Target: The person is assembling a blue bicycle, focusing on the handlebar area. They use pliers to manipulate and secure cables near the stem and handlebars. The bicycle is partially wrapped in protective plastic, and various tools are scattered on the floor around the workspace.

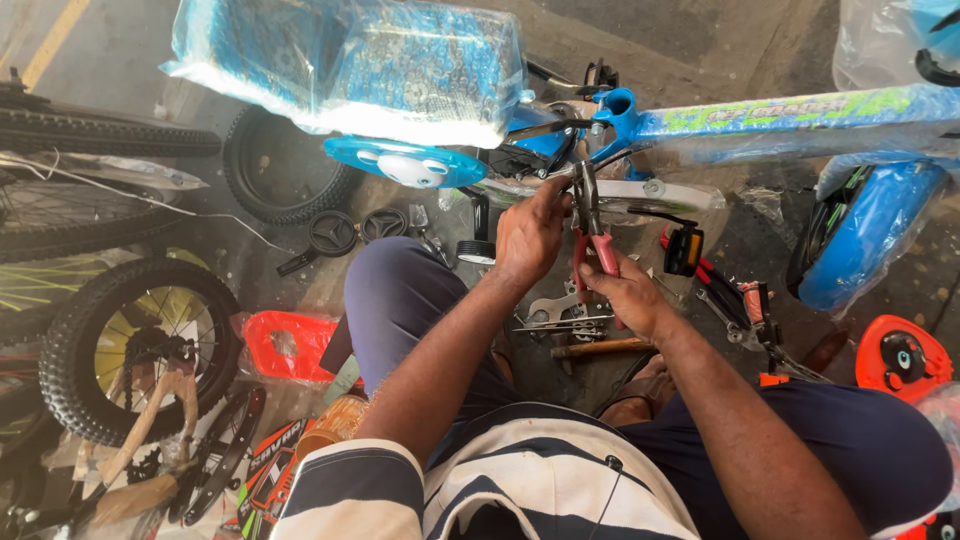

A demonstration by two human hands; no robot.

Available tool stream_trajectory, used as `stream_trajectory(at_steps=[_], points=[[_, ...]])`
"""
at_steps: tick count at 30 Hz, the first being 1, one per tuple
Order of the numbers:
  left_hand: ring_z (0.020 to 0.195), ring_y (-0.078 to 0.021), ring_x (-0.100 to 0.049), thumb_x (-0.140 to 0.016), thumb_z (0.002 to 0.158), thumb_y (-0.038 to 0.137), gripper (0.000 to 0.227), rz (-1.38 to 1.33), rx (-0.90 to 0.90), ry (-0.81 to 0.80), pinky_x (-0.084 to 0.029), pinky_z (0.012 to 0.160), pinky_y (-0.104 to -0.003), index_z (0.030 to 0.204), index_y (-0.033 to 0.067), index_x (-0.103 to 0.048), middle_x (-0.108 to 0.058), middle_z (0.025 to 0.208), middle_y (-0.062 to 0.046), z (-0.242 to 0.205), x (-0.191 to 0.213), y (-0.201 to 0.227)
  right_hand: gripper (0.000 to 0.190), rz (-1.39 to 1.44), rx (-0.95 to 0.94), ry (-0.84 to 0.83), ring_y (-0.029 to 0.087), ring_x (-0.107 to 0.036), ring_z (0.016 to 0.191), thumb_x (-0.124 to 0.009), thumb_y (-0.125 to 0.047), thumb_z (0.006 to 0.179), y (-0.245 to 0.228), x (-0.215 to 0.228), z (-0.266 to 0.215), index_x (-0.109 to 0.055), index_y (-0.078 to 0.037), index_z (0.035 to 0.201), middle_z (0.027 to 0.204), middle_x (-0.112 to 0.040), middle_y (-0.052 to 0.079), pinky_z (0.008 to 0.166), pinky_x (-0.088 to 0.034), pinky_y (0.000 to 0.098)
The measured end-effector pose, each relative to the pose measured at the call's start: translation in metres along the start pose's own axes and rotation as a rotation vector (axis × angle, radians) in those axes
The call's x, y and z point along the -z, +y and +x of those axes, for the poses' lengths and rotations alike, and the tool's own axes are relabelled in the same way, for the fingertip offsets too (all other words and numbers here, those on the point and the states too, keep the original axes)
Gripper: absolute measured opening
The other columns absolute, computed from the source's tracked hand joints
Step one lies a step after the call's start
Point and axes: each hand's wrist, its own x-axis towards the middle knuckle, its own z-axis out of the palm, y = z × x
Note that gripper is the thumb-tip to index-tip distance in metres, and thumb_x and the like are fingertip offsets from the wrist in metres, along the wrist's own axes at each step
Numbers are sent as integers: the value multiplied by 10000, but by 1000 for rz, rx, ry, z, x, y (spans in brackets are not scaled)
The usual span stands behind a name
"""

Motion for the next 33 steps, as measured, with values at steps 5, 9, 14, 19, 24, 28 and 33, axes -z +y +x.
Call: stream_trajectory(at_steps=[5,9,14,19,24,28,33], points=[[797,-367,-736,-590,1021,244,246,-24,35,-31,-542,686,-475,1242,145,-626,-752,835,-118,-4,3,8,496,-119,97,55,141,-606,890,-630,-365,977,0,-7,2,-556,-87,1381,1016,-620,8,804,-529,334],[774,-392,-714,-590,1018,244,198,22,47,-46,-516,680,-510,1173,126,-627,-742,797,-134,-3,6,15,495,-232,168,97,139,-573,868,-633,-386,993,-4,-14,1,-561,-80,1375,969,-597,28,785,-502,334],[783,-417,-702,-580,1016,227,159,63,26,-52,-500,673,-534,1138,132,-617,-739,833,-162,-3,10,17,535,-299,104,107,147,-587,861,-603,-456,988,-7,-21,0,-548,-88,1372,979,-598,49,780,-521,338],[766,-402,-711,-586,1012,229,161,58,46,-103,-507,666,-527,1139,133,-607,-741,828,-151,-2,11,9,569,-403,70,147,164,-585,835,-584,-494,1002,-9,-27,0,-528,-92,1400,938,-599,91,761,-498,367],[779,-382,-722,-590,1003,181,169,6,7,-88,-522,678,-504,1164,134,-607,-742,831,-132,-4,9,-2,602,-229,134,148,105,-643,822,-630,-458,948,-6,-35,1,-452,-135,1424,999,-607,10,757,-539,315],[791,-375,-726,-587,995,156,181,-48,-6,-80,-532,672,-488,1173,125,-605,-740,843,-129,-3,8,-3,542,-283,128,240,119,-568,761,-648,-397,967,-5,-40,-2,-504,-140,1421,958,-558,34,668,-491,324],[804,-378,-729,-583,1003,167,158,-75,24,-78,-537,693,-488,1147,114,-618,-742,839,-132,-5,6,-1,460,-323,181,288,126,-570,791,-664,-292,954,1,-40,1,-550,-127,1369,943,-586,37,690,-482,316]])
